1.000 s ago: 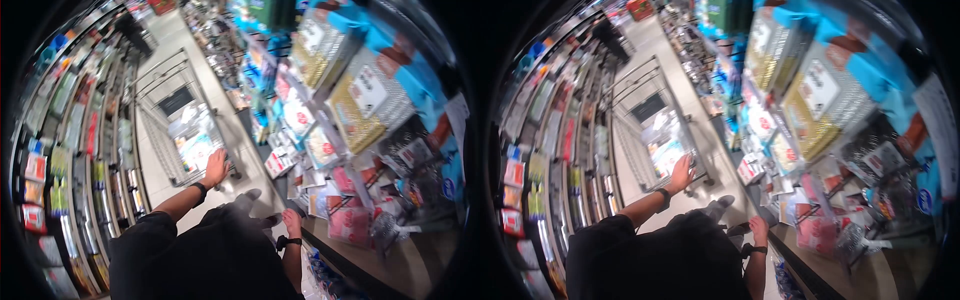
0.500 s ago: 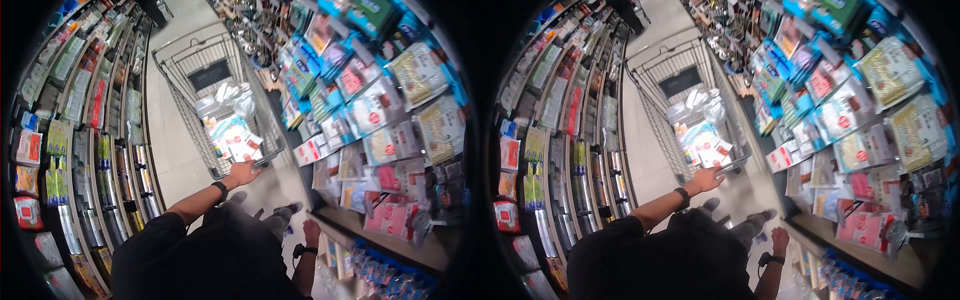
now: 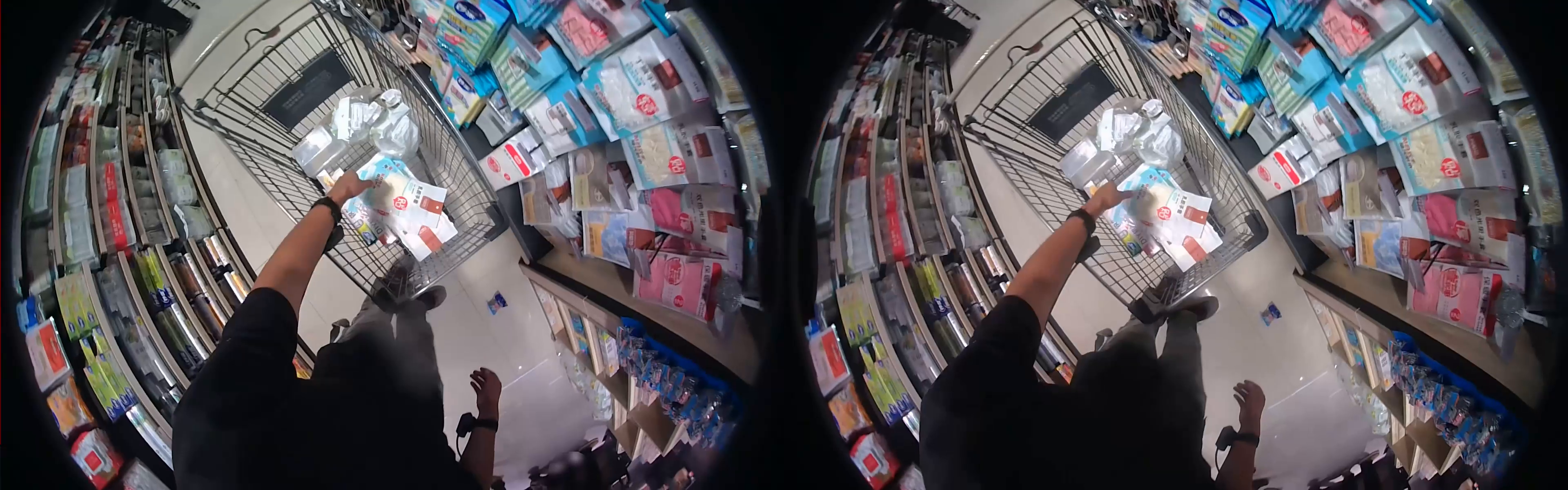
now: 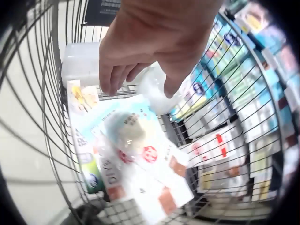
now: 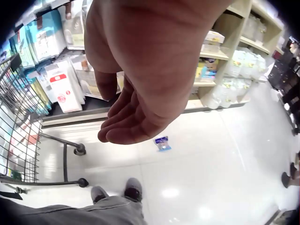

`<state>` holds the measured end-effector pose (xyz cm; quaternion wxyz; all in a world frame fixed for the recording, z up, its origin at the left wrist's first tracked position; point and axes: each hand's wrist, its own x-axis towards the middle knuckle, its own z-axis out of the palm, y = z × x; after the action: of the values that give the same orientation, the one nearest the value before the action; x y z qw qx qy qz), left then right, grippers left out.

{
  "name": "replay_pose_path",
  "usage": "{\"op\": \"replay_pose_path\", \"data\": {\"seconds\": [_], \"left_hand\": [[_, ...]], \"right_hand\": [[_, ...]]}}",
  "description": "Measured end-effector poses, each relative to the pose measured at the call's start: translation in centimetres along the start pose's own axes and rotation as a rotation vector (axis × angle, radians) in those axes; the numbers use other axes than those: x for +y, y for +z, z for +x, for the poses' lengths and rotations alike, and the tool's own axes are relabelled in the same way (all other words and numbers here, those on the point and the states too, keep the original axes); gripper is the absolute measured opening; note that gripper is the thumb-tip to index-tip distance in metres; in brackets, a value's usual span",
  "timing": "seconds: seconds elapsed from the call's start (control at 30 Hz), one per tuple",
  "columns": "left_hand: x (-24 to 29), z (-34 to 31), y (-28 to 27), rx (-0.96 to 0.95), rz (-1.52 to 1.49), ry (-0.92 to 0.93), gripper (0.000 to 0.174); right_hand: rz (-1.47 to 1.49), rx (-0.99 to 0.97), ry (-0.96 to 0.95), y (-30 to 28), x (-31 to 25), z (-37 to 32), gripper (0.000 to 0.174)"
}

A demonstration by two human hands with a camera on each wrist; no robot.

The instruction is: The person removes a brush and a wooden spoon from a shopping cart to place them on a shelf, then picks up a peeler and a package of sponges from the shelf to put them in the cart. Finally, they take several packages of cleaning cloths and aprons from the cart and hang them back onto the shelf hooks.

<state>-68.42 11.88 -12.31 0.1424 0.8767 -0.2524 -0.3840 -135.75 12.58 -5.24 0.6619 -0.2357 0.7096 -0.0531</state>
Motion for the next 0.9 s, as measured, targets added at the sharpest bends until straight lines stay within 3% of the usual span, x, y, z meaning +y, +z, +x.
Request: {"op": "replay_pose_path", "data": {"seconds": [0.07, 0.13, 0.17, 0.2, 0.27, 0.3, 0.33, 0.4, 0.43, 0.47, 0.53, 0.57, 0.6, 0.67, 0.73, 0.83, 0.9], "left_hand": [[-1.6, 3.0, 2.3, -0.011, 0.086, -0.027, 0.087], [-0.6, 4.4, 5.0, -0.080, 0.278, -0.235, 0.092], [-0.2, 4.7, 6.2, -0.141, 0.238, -0.319, 0.116], [0.5, 3.9, 8.2, -0.022, 0.233, -0.377, 0.131], [-5.1, 8.2, 14.7, -0.172, 0.154, -0.416, 0.135], [-4.2, 7.0, 17.7, 0.066, 0.305, -0.396, 0.126], [-4.0, 5.9, 18.7, 0.054, 0.318, -0.388, 0.126], [-2.7, 4.1, 17.4, 0.053, -0.041, -0.214, 0.115], [-2.1, 3.9, 17.7, 0.134, -0.152, -0.221, 0.093], [-2.3, 4.0, 17.1, 0.122, -0.142, -0.200, 0.093], [-2.3, 4.4, 14.7, -0.091, -0.688, -0.273, 0.068], [2.0, 0.9, 12.1, 0.048, -0.721, -0.256, 0.052], [1.6, 0.5, 9.9, -0.116, -0.803, -0.161, 0.044], [1.2, -0.4, 7.7, -0.221, -0.921, -0.003, 0.033], [2.7, -4.1, 5.1, -0.253, -0.984, 0.019, 0.026], [5.7, -11.9, 1.0, -0.169, -1.041, 0.092, 0.025], [7.6, -18.0, -1.0, -0.152, -1.144, 0.145, 0.025]], "right_hand": [[-0.011, 0.083, 0.100, -1.8, 3.7, 0.0, 0.040], [0.018, 0.123, 0.099, -2.3, 6.4, -1.7, 0.035], [0.039, 0.153, 0.112, -2.7, 8.0, -2.3, 0.033], [0.019, 0.142, 0.113, -3.0, 9.3, -3.5, 0.032], [0.046, 0.146, 0.157, -3.4, 11.9, -5.6, 0.031], [0.064, 0.167, 0.224, -3.2, 13.0, -6.4, 0.031], [0.047, 0.161, 0.279, -3.1, 13.9, -6.8, 0.031], [0.059, 0.117, 0.315, -3.0, 16.8, -7.5, 0.030], [0.093, 0.110, 0.273, -3.0, 18.2, -7.0, 0.030], [0.127, 0.107, 0.231, -2.8, 19.1, -7.1, 0.029], [0.115, 0.157, 0.243, -1.2, 16.8, -6.3, 0.028], [0.124, 0.169, 0.190, -0.6, 15.6, -5.8, 0.028], [0.137, 0.180, 0.147, 0.2, 14.4, -5.0, 0.027], [0.144, 0.177, -0.021, 2.1, 9.6, -4.4, 0.024], [0.156, 0.116, -0.264, 4.7, 3.2, -6.0, 0.024], [0.258, -0.168, -0.483, 9.4, -5.0, -9.7, 0.028], [0.264, -0.519, -0.508, 13.1, -9.1, -12.4, 0.043]]}}
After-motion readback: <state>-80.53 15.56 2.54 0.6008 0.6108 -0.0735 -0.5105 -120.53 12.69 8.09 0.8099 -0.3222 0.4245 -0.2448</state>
